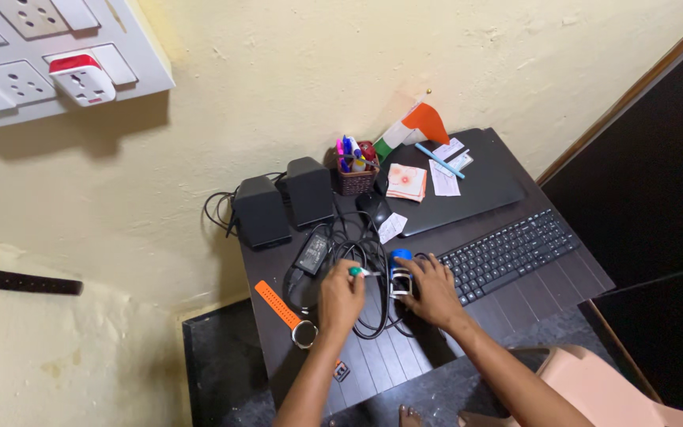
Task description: The person organizes a cluttered desk by moving a chair, hanging a bag, and relocating items such as a keyboard, laptop, papers, and cables onto the chair and a nearby cabinet. The person also opens a drawer to place a small item inside.
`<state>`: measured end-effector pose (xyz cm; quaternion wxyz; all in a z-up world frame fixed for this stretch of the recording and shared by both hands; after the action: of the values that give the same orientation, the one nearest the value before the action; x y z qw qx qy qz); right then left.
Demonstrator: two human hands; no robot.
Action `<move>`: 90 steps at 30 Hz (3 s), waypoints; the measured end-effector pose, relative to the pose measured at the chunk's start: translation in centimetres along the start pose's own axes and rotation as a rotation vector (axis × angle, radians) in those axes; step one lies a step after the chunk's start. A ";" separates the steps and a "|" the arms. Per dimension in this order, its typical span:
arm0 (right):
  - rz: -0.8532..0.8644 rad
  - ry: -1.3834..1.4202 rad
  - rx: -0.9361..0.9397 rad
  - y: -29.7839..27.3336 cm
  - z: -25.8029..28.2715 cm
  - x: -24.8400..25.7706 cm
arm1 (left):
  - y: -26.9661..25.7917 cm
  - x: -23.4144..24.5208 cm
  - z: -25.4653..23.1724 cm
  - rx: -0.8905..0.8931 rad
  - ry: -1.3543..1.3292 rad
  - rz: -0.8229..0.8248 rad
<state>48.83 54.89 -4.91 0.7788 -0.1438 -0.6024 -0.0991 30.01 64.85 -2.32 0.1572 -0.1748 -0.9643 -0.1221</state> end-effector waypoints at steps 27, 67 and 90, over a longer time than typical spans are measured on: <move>-0.123 0.011 0.145 0.6 1.7 5.0 | -2.0 -1.1 2.2 0.397 -0.322 0.114; -0.394 1.150 -0.183 -2.3 -8.3 1.2 | -0.6 -6.2 -8.7 -0.167 0.050 0.471; -0.088 1.365 -0.194 -1.3 -2.6 6.6 | -0.8 -3.4 -8.7 -0.080 0.124 0.454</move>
<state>52.48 52.87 1.04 0.9626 -0.0936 0.0290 -0.2526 35.00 60.56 4.35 0.2325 -0.3854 -0.8831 -0.1324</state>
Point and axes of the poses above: each hand's wrist, its own y-axis towards the middle knuckle, its own x-axis out of the back of the hand, z = x × y, the point moved 1 cm from there along y, towards the middle knuckle, and after that the axes turned 8 degrees about -y, right-handed, at the moved point
